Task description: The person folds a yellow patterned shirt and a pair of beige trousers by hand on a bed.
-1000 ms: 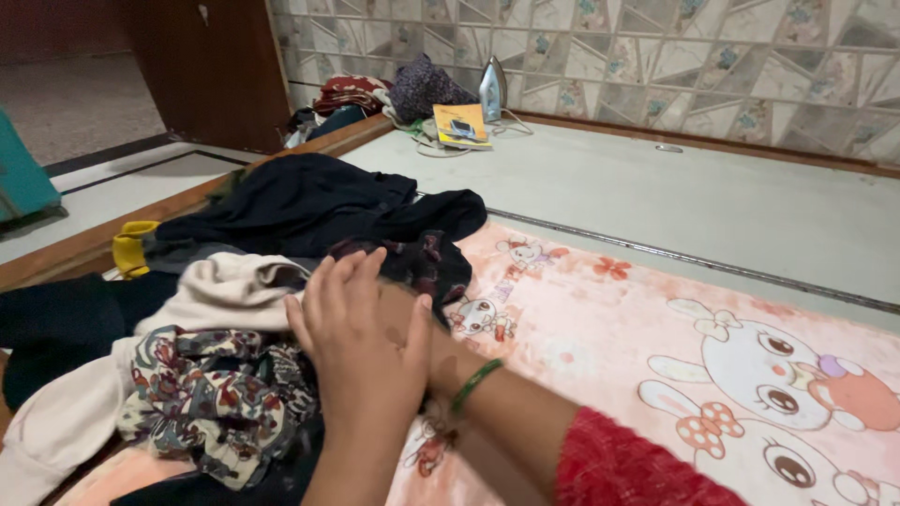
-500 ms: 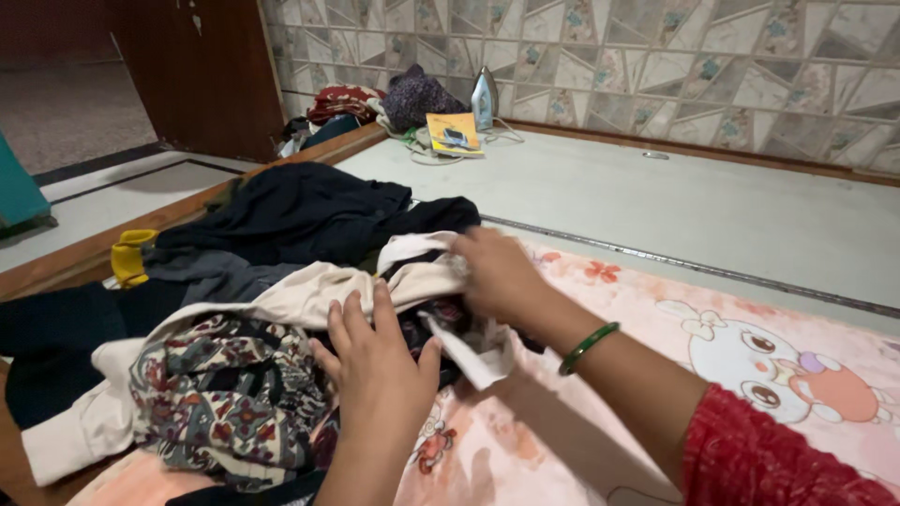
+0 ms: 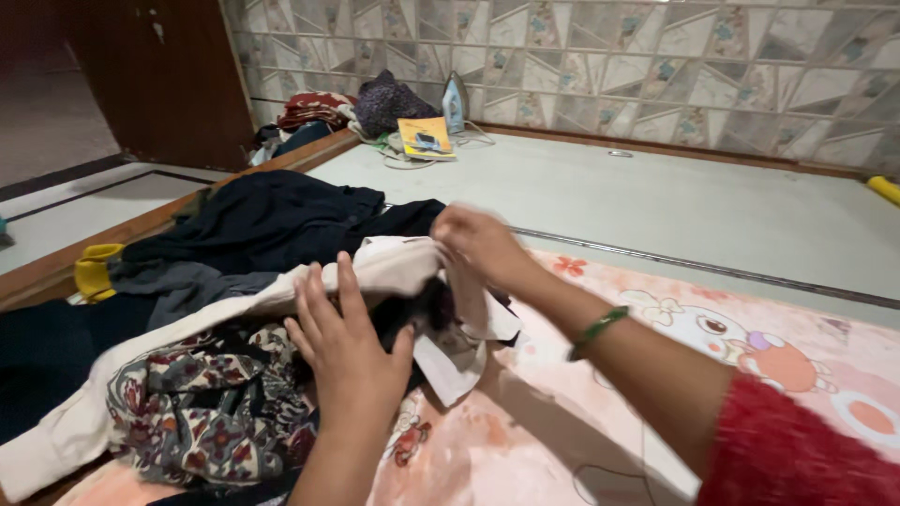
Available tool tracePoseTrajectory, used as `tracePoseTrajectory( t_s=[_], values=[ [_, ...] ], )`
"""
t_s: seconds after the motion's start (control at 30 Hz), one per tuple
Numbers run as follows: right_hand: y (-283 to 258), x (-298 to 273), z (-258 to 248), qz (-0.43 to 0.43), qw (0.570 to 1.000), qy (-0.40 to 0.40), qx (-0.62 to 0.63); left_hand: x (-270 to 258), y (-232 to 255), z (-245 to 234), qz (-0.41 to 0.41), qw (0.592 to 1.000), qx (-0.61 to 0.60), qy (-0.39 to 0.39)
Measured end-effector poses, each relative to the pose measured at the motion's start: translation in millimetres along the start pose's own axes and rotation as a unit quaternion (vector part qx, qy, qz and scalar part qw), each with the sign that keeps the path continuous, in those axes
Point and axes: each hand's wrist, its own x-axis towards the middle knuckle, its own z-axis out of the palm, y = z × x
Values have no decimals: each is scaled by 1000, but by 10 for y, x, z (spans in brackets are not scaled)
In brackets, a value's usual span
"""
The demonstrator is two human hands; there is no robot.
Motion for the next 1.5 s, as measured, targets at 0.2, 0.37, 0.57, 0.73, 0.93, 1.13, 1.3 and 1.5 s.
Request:
tracePoseTrajectory(
  t_s=[0.2,0.37,0.57,0.73,0.93,1.13,1.3,1.5],
  values=[
    [-350,-496,-1048,77,994,60,56,-62,-52,87,72,997,16,-12],
    [-185,-991,-560,29,992,-104,-66,-125,-140,204,80,997,-14,-11],
    [-350,-1323,520,21,979,-93,-181,-125,-205,264,77,994,-60,-50],
    [-243,-1074,695,53,967,-30,-248,-91,-91,172,138,984,-105,-42],
    [-232,-924,-489,-65,981,88,-157,-56,49,33,164,981,-101,29],
    [-698,-1793,-2090,118,971,195,-69,-49,73,31,191,977,-68,61],
    [-656,-2928,-2734,294,903,298,-96,-176,254,220,252,952,-142,-96],
    [-226,-4267,-2737,368,893,177,-190,-298,278,388,260,907,-135,-302]
  ],
)
